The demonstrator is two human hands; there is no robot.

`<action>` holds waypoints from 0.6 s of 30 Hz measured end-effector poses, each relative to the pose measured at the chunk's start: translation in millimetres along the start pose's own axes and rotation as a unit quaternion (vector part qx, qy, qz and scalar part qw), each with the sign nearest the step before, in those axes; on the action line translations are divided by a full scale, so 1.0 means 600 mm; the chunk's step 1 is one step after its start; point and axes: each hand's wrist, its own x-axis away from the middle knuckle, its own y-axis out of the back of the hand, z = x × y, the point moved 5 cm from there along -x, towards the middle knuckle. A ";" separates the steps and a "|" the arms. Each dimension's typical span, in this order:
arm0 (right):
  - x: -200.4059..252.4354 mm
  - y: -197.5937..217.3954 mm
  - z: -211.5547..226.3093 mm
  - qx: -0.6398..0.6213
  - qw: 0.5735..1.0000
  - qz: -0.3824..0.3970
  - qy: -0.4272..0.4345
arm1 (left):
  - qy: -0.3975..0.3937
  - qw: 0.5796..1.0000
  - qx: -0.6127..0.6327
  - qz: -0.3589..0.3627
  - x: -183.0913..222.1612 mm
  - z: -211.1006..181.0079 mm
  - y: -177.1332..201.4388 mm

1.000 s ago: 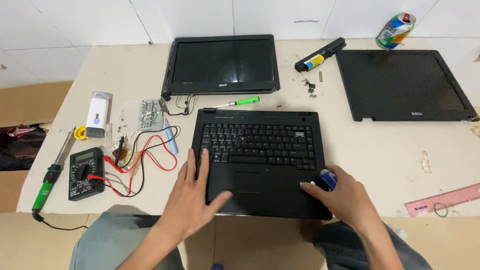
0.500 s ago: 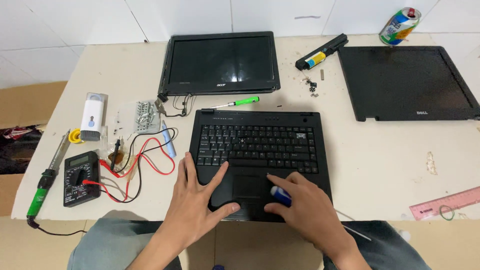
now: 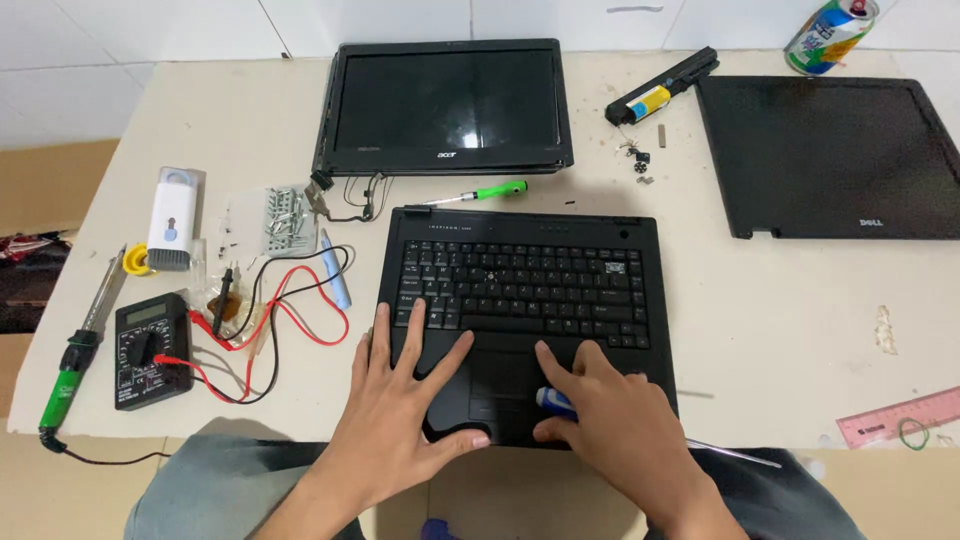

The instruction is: Disassembling and repairing internal components of a laptop using a screwdriver

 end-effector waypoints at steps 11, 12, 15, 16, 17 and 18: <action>-0.010 0.019 0.006 -0.015 0.997 0.080 -0.008 | -0.014 0.997 0.070 0.011 -0.091 -0.018 0.044; -0.011 0.018 0.006 -0.012 0.995 0.094 -0.012 | -0.040 0.996 0.076 -0.033 -0.111 -0.023 0.056; -0.015 0.012 0.006 0.013 0.998 0.060 0.003 | -0.059 0.990 0.105 -0.067 -0.182 -0.013 0.037; -0.016 0.013 0.007 0.013 0.998 0.058 0.003 | -0.060 0.990 0.104 -0.068 -0.198 -0.007 0.028; -0.016 0.011 0.007 0.012 0.998 0.067 0.001 | -0.061 0.994 0.076 -0.043 -0.216 -0.003 0.014; -0.016 0.009 0.006 0.012 0.997 0.076 -0.002 | -0.061 0.997 0.049 -0.018 -0.233 0.002 0.000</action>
